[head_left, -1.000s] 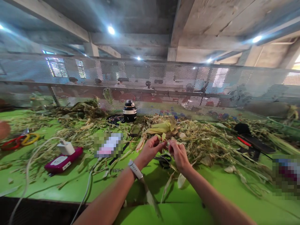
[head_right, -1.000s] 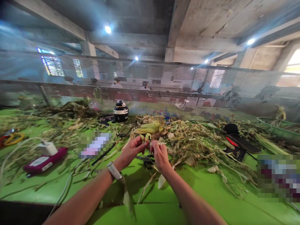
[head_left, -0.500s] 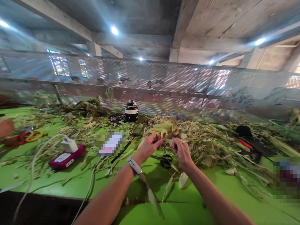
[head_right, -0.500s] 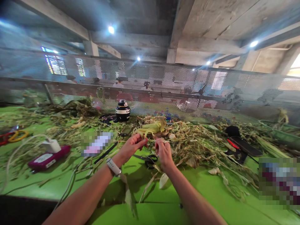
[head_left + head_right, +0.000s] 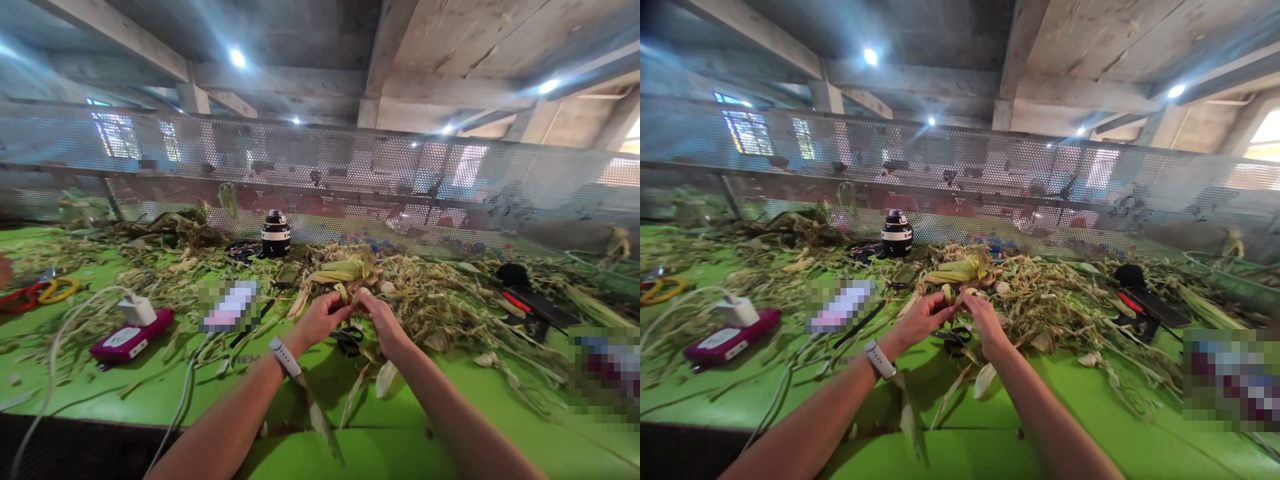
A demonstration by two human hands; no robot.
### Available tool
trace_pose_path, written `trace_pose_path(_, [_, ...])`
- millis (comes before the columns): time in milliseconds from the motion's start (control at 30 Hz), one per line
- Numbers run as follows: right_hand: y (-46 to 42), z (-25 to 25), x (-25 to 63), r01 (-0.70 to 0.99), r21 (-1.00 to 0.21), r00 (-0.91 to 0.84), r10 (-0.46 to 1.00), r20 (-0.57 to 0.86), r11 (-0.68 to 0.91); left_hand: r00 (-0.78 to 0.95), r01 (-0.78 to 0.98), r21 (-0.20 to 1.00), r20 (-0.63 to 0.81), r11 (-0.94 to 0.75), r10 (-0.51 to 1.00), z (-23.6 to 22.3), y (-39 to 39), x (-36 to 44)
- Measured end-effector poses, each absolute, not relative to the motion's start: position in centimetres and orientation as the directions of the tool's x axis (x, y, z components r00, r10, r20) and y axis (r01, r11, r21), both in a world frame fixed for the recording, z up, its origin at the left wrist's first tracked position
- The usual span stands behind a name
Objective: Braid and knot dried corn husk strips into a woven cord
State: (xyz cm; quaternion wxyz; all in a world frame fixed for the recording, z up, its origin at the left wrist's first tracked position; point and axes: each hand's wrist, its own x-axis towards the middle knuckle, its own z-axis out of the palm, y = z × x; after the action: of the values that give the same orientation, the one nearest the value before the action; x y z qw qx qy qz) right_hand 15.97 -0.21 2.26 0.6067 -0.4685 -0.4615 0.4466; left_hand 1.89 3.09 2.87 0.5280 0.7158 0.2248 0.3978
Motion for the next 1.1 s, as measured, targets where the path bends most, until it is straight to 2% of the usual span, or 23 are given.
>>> trace_pose_path(133, [-0.2,2.4,16.0,-0.245,-0.948,0.206,0.967,0.152,0.202,0.605,-0.036,0.931,0.309,-0.362,0.734,2.9,3.2,1.7])
trace_pose_path(267, [-0.2,2.4,15.8,-0.268,-0.931,0.275,0.946,0.172,0.247,0.607,0.036,0.931,0.269,-0.364,0.748,2.6,3.3,1.6])
trace_pose_path(433, [-0.1,2.4,15.7,-0.319,-0.932,0.308,0.949,0.067,0.17,0.662,0.019,0.954,0.212,-0.298,0.719,2.6,3.1,1.7])
trace_pose_path(567, [-0.1,2.3,16.2,-0.248,-0.961,0.274,0.96,0.054,0.125,0.667,0.014,0.956,0.21,-0.293,0.715,2.3,3.1,1.9])
trace_pose_path(733, [-0.6,2.4,15.9,-0.054,-0.993,0.027,0.994,0.105,0.106,0.729,0.004,0.96,0.188,-0.279,0.659,1.6,3.2,2.1])
trace_pose_path(833, [-0.6,2.5,15.5,-0.095,-0.985,0.072,0.988,0.137,0.144,0.75,-0.024,0.977,0.157,-0.21,0.643,1.5,3.3,2.2])
trace_pose_path(967, [-0.6,2.8,15.5,-0.176,-0.961,0.154,0.971,0.185,0.211,0.697,-0.021,0.994,0.092,-0.108,0.711,1.4,3.4,2.2])
trace_pose_path(1100, [-0.9,3.0,15.5,-0.141,-0.948,0.17,0.95,0.262,0.287,0.723,-0.005,0.997,0.056,-0.076,0.689,1.8,3.2,1.9])
